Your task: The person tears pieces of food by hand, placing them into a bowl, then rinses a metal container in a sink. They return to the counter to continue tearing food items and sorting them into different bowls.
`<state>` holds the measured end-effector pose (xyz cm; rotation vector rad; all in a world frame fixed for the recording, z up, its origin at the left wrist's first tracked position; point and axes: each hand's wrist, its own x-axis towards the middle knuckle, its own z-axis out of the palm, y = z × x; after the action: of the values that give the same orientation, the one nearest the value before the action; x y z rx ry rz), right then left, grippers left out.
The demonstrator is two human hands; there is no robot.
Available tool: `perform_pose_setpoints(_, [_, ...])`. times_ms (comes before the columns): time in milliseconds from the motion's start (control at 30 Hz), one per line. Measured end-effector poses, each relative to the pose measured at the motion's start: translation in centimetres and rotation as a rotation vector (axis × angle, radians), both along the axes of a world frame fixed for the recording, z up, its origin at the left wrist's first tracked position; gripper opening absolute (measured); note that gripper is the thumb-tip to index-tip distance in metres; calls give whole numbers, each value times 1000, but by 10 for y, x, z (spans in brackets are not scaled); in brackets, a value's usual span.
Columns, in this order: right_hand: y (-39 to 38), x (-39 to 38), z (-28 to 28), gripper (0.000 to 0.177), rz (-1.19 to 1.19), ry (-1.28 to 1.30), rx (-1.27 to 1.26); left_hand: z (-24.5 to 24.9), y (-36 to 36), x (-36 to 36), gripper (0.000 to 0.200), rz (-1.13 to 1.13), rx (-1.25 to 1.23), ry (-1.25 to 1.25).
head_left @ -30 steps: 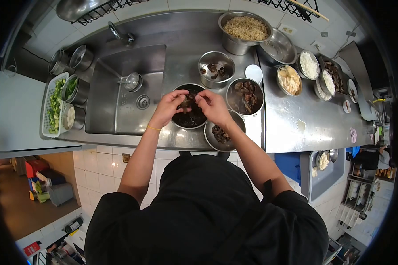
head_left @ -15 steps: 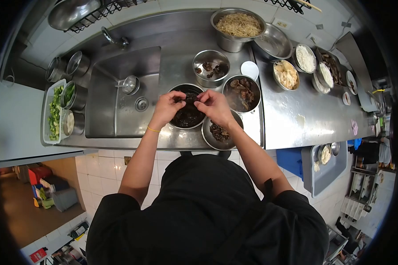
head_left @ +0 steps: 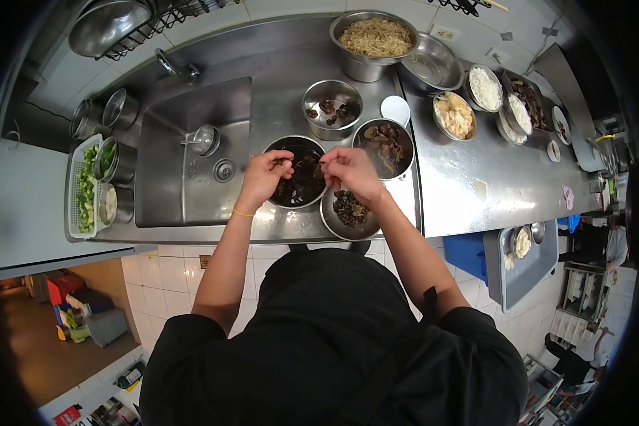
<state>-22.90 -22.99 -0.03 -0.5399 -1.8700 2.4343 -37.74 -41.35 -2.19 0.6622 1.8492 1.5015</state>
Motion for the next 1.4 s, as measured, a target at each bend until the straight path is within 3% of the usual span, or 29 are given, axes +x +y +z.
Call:
perform_pose_setpoints(67, [3,-3,1,15,-87,69,-92,-2,-1,1,21,45,-13,-16])
perform_pose_setpoints(133, [2,-11,13,18,-412,170,-268,6,-2,3,21,44,-16,-55])
perform_pose_setpoints(200, [12,-6,11,21,-386,143,-267,9,-2,4,20,41,-17,-92])
perform_pose_setpoints(300, [14,-1,7,22,-362,66,-181,12,-2,7,20,37,-51,-96])
perform_pose_setpoints(367, [10,5,3,23,-184,68,90,19,1,15,19,26,-40,-83])
perform_pose_setpoints(400, [5,7,5,23,-184,68,90,20,4,20,19,26,-40,-84])
perform_pose_setpoints(467, [-9,8,9,26,-78,104,427,22,12,29,19,38,107,-201])
perform_pose_setpoints(600, [-23,13,17,29,-74,86,492,27,22,41,19,-15,82,-125])
perform_pose_setpoints(667, [-20,15,12,27,-94,109,489,35,23,45,19,-17,73,-126])
perform_pose_setpoints(767, [-17,22,15,25,-134,189,356,34,23,48,18,3,254,-236])
perform_pose_setpoints(833, [-15,26,22,19,-113,150,111,31,20,48,18,-34,300,-372])
perform_pose_setpoints(1000, [-17,37,22,15,-137,142,93,33,23,56,21,-109,361,-489])
perform_pose_setpoints(1133, [-12,46,26,8,-194,246,201,38,24,58,23,-210,324,-503])
perform_pose_setpoints(1233, [-1,58,38,8,-127,299,667,41,29,61,21,-286,308,-538])
perform_pose_setpoints(1267, [0,58,34,7,-167,407,752,38,32,60,21,-310,309,-531])
perform_pose_setpoints(1400, [-9,68,31,5,-323,370,888,43,53,63,16,-308,192,-395])
